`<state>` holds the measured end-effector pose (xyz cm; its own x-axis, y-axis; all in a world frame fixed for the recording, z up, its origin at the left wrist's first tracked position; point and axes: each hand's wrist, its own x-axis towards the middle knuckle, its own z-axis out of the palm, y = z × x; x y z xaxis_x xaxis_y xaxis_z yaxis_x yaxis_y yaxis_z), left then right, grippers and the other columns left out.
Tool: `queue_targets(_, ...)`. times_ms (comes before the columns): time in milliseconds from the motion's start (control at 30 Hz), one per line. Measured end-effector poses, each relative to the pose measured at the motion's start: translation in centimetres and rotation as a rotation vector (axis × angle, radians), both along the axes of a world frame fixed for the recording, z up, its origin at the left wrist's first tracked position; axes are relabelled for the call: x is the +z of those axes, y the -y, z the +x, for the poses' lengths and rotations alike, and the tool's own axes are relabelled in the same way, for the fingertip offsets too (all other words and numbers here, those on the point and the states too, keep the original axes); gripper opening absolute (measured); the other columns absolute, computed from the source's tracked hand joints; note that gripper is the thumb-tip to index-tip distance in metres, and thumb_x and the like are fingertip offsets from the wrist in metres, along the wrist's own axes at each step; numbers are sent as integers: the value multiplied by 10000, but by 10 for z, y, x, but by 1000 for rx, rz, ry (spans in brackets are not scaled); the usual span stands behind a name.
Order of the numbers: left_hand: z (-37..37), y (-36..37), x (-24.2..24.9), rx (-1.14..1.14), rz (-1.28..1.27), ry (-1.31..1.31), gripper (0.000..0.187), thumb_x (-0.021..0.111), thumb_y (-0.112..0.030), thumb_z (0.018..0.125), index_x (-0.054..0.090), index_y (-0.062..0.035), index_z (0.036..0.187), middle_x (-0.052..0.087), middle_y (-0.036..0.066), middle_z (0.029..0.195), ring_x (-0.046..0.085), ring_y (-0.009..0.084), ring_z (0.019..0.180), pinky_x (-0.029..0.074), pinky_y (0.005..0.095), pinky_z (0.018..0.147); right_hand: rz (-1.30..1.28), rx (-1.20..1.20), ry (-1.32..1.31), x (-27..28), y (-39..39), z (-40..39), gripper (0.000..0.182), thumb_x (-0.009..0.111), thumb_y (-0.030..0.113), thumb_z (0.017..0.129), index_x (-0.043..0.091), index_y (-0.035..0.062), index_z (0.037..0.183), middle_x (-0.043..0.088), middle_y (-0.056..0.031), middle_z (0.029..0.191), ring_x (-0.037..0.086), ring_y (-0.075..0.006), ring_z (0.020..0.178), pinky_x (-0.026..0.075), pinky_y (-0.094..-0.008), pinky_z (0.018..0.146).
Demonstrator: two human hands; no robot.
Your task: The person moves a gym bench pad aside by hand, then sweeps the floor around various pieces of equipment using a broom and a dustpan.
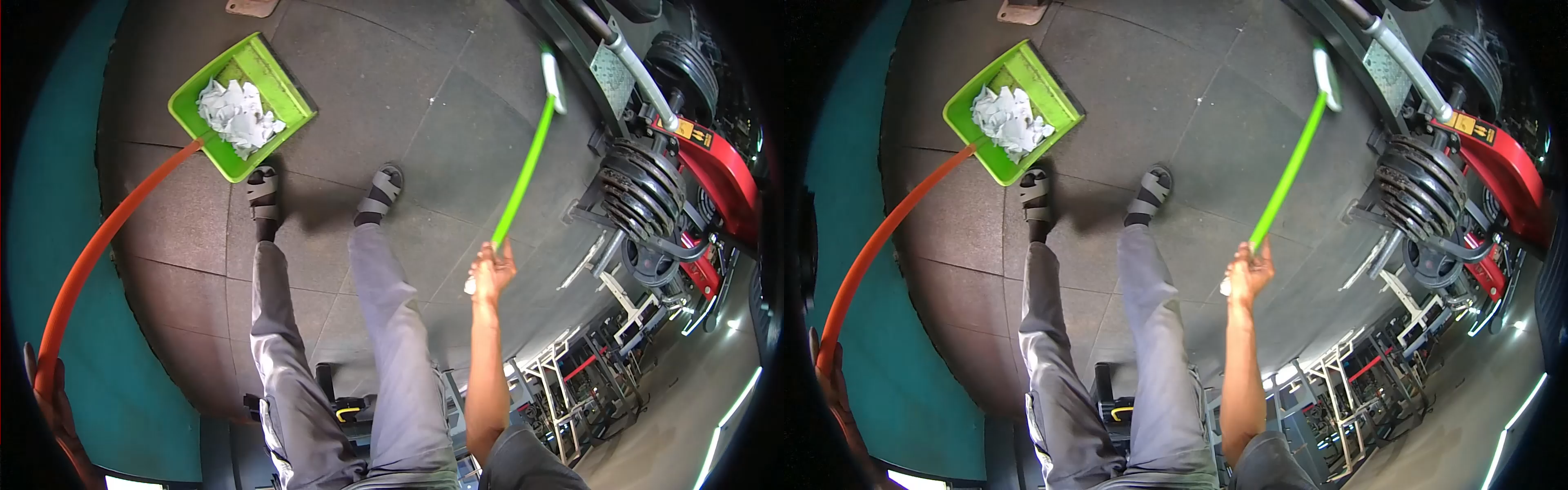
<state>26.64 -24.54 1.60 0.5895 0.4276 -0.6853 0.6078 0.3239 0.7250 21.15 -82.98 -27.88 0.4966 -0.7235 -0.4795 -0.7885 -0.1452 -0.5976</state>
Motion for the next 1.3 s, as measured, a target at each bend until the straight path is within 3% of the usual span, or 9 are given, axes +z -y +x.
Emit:
queue_targets(267,-1,9,-3,-28,-38,-36,419,559,-83,747,523,44,1146,303,184,1518,156,507,1401,115,728,1077,-109,-35,46,-108,58,157,98,569,-32,766,518,-11,685,530,-94,574,537,-171,438,423,-320,360)
queue_targets(433,-56,-125,-33,-448,-484,-30,478,368,-165,970,291,-70,1433,384,244,1429,465,250,1270,500,268,808,-361,206,1,-159,-40,148,97,607,-19,700,533,-74,731,585,-141,616,601,-213,498,477,-387,444)
queue_targets(500,-65,-133,-28,-485,-431,-82,477,336,-186,1017,262,-83,1477,405,251,1409,529,209,1239,577,173,753,-419,271,-37,-142,-86,135,181,619,14,679,531,-110,777,613,-227,650,664,-358,620,496,-465,570)
queue_targets(633,-71,-91,-20,-296,102,-234,428,360,-201,1027,329,-44,1424,426,233,1405,541,252,1222,579,159,750,-388,504,-2,-113,-148,110,490,603,-7,723,499,-210,1157,638,-296,739,677,-410,707,519,-461,644)
queue_targets(800,-45,-38,-20,-116,52,-56,320,563,-213,911,450,-31,1149,418,248,1408,498,357,1248,539,322,919,-260,611,-111,-68,-197,72,609,605,35,766,417,-144,1317,637,-316,837,668,-421,799,515,-446,684)
queue_targets(833,-33,-18,-10,1,81,-97,315,632,-214,863,468,-36,1065,412,256,1411,484,387,1255,523,376,962,-312,669,42,-74,-191,48,595,581,15,770,429,-129,1327,574,-163,609,587,-218,508,457,-366,497)
queue_targets(900,-15,-2,-11,74,54,-74,430,807,-205,700,458,-82,918,430,271,1385,493,415,1240,554,360,919,-221,722,74,-38,-190,21,566,560,-7,810,442,-61,1361,570,-76,637,540,-152,534,460,-328,512)
queue_targets(1033,-11,-1,-4,-50,-11,66,498,653,-251,754,476,-1,1146,392,334,1390,436,462,1275,385,516,1064,-207,716,193,12,-171,-21,520,576,-37,847,447,-82,1348,681,-197,950,640,-190,776,512,-302,719)
queue_targets(1300,-9,16,-5,42,26,107,429,568,-210,697,519,-42,1089,453,303,1364,483,432,1251,367,505,1080,-429,686,-102,-19,-262,91,578,588,5,775,467,-46,1339,634,-143,686,651,-205,616,518,-337,574)
